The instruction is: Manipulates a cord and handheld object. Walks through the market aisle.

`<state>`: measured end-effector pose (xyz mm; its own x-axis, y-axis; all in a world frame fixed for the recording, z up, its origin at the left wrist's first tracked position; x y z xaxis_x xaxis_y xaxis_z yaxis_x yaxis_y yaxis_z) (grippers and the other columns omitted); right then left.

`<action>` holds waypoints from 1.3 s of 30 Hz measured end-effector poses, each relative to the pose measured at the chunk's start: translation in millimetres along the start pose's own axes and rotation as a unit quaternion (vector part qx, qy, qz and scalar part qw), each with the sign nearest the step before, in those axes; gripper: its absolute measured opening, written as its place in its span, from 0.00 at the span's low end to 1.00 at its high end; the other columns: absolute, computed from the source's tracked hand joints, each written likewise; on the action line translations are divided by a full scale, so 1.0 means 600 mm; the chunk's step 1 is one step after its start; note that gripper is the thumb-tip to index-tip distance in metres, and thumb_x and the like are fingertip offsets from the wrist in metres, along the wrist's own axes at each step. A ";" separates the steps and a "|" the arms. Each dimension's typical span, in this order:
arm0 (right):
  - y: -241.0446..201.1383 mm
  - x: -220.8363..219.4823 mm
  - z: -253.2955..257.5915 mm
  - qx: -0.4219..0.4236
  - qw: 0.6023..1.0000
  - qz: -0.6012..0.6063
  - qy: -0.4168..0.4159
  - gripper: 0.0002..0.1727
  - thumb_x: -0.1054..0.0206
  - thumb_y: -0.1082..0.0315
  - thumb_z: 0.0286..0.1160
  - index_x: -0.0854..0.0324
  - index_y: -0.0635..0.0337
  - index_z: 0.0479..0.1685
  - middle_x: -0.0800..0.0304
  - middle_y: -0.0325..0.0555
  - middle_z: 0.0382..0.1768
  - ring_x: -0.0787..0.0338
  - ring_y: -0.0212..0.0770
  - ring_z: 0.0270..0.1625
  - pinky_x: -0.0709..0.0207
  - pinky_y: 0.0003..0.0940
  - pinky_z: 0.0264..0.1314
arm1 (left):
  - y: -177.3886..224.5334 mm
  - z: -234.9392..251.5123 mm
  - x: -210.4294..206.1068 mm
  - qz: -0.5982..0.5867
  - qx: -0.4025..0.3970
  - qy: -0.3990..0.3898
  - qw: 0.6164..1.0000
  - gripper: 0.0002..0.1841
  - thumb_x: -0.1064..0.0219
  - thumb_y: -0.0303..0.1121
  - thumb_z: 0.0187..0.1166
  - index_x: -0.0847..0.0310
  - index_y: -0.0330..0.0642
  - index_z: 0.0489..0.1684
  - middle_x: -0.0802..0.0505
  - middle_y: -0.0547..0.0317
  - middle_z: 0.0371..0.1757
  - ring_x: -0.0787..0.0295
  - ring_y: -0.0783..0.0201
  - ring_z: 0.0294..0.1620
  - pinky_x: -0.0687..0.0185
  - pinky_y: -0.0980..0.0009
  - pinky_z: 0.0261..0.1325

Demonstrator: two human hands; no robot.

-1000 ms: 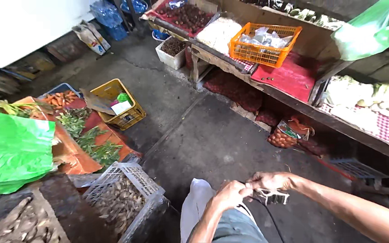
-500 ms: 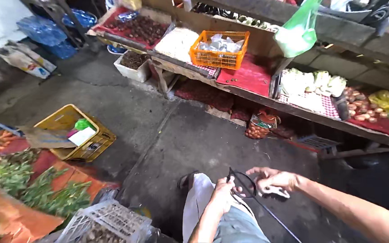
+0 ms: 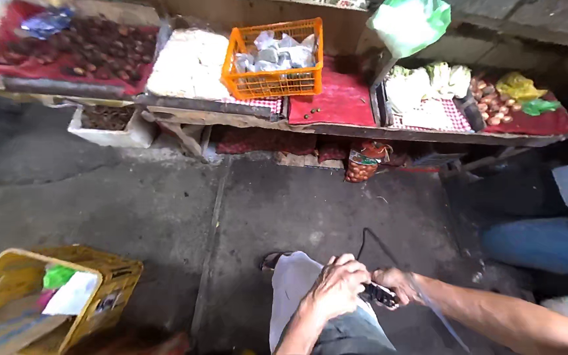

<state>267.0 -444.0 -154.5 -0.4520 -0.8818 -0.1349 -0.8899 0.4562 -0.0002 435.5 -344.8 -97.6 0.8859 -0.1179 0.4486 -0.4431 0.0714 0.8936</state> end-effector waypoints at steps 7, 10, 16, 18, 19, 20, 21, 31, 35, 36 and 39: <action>-0.113 -0.039 0.025 -0.009 0.996 0.091 0.016 0.18 0.47 0.45 0.91 0.21 0.48 0.51 0.17 0.35 0.29 0.18 0.28 0.25 0.25 0.22 0.24 | -0.095 0.020 0.123 0.057 0.114 -0.309 0.942 0.16 0.41 0.24 0.84 0.12 0.35 0.63 0.11 0.34 0.64 0.18 0.38 0.71 0.31 0.45 0.79; -0.138 -0.057 0.021 0.021 0.988 0.129 0.081 0.17 0.44 0.49 0.90 0.20 0.53 0.55 0.13 0.38 0.34 0.13 0.31 0.34 0.19 0.28 0.36 | -0.109 0.033 0.139 0.054 0.087 -0.307 0.946 0.14 0.41 0.25 0.83 0.11 0.31 0.56 0.11 0.33 0.61 0.18 0.39 0.70 0.34 0.45 0.80; -0.163 -0.063 0.033 0.047 0.985 0.092 0.136 0.24 0.46 0.48 0.92 0.19 0.62 0.59 0.12 0.45 0.41 0.12 0.36 0.40 0.18 0.35 0.47 | -0.147 0.025 0.180 0.032 0.131 -0.415 0.900 0.14 0.38 0.30 0.82 0.11 0.28 0.51 0.10 0.32 0.59 0.17 0.37 0.69 0.29 0.42 0.75; -0.180 -0.058 0.039 0.092 0.960 0.177 0.195 0.23 0.49 0.52 0.94 0.21 0.66 0.56 0.15 0.47 0.35 0.14 0.39 0.34 0.17 0.38 0.41 | -0.166 0.014 0.194 0.035 0.134 -0.431 0.892 0.13 0.33 0.32 0.77 0.12 0.27 0.43 0.10 0.32 0.55 0.16 0.37 0.65 0.25 0.40 0.69; -0.198 -0.068 0.038 0.112 0.945 0.234 0.197 0.21 0.49 0.53 0.94 0.22 0.65 0.56 0.16 0.46 0.33 0.14 0.39 0.32 0.16 0.39 0.38 | -0.175 0.008 0.208 0.045 0.132 -0.439 0.888 0.13 0.32 0.32 0.76 0.12 0.26 0.42 0.10 0.32 0.55 0.15 0.37 0.64 0.25 0.40 0.68; -0.218 -0.085 0.035 0.131 0.933 0.282 0.183 0.20 0.49 0.55 0.94 0.23 0.64 0.56 0.15 0.46 0.33 0.13 0.39 0.32 0.15 0.39 0.38 | -0.182 0.001 0.223 0.062 0.126 -0.450 0.882 0.13 0.32 0.32 0.76 0.12 0.27 0.42 0.10 0.32 0.56 0.15 0.37 0.64 0.24 0.40 0.68; -0.239 -0.109 0.031 0.148 0.923 0.316 0.160 0.18 0.50 0.57 0.94 0.24 0.62 0.57 0.16 0.44 0.34 0.14 0.39 0.33 0.15 0.39 0.40 | -0.189 -0.006 0.239 0.081 0.119 -0.459 0.876 0.13 0.32 0.31 0.76 0.12 0.26 0.45 0.11 0.32 0.58 0.17 0.37 0.66 0.25 0.41 0.69; -0.400 -0.439 0.018 0.278 0.908 0.218 0.223 0.32 0.36 0.71 0.79 0.42 0.69 0.80 0.17 0.60 0.62 0.12 0.46 0.61 0.19 0.44 0.68 | -0.248 -0.091 0.417 0.140 0.075 -0.529 0.834 0.15 0.29 0.27 0.77 0.16 0.22 0.54 0.13 0.27 0.63 0.20 0.33 0.71 0.29 0.41 0.75; -0.434 -0.485 0.002 0.330 0.885 0.112 0.309 0.28 0.28 0.65 0.71 0.25 0.74 0.67 0.17 0.63 0.58 0.12 0.51 0.58 0.18 0.44 0.65 | -0.277 -0.108 0.467 0.165 0.064 -0.522 0.834 0.15 0.33 0.24 0.76 0.17 0.25 0.57 0.14 0.30 0.66 0.20 0.35 0.72 0.27 0.42 0.74; -0.447 -0.487 0.004 0.336 0.883 0.097 0.313 0.26 0.28 0.64 0.72 0.22 0.74 0.65 0.19 0.65 0.59 0.13 0.52 0.59 0.19 0.43 0.66 | -0.287 -0.105 0.480 0.168 0.058 -0.522 0.834 0.14 0.34 0.24 0.77 0.17 0.24 0.57 0.14 0.30 0.65 0.20 0.35 0.72 0.27 0.42 0.74; -0.486 -0.481 0.030 0.361 0.886 0.088 0.276 0.24 0.29 0.66 0.75 0.22 0.74 0.67 0.17 0.65 0.60 0.13 0.52 0.61 0.20 0.44 0.69 | -0.310 -0.098 0.527 0.180 0.057 -0.521 0.832 0.14 0.37 0.24 0.81 0.18 0.24 0.58 0.14 0.30 0.66 0.20 0.36 0.73 0.29 0.44 0.76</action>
<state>658.1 -320.7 -133.1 -0.7187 -0.6224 0.3099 -0.6210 0.3740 -0.6888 806.3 -337.1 -122.6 0.1195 -0.9088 0.3999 -0.7164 0.1999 0.6684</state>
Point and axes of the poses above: each hand's wrist, its own z-axis towards the middle knuckle, its own x-axis out of the back of the hand, y = z × x, the point moved 4 cm from there along z, towards the middle knuckle
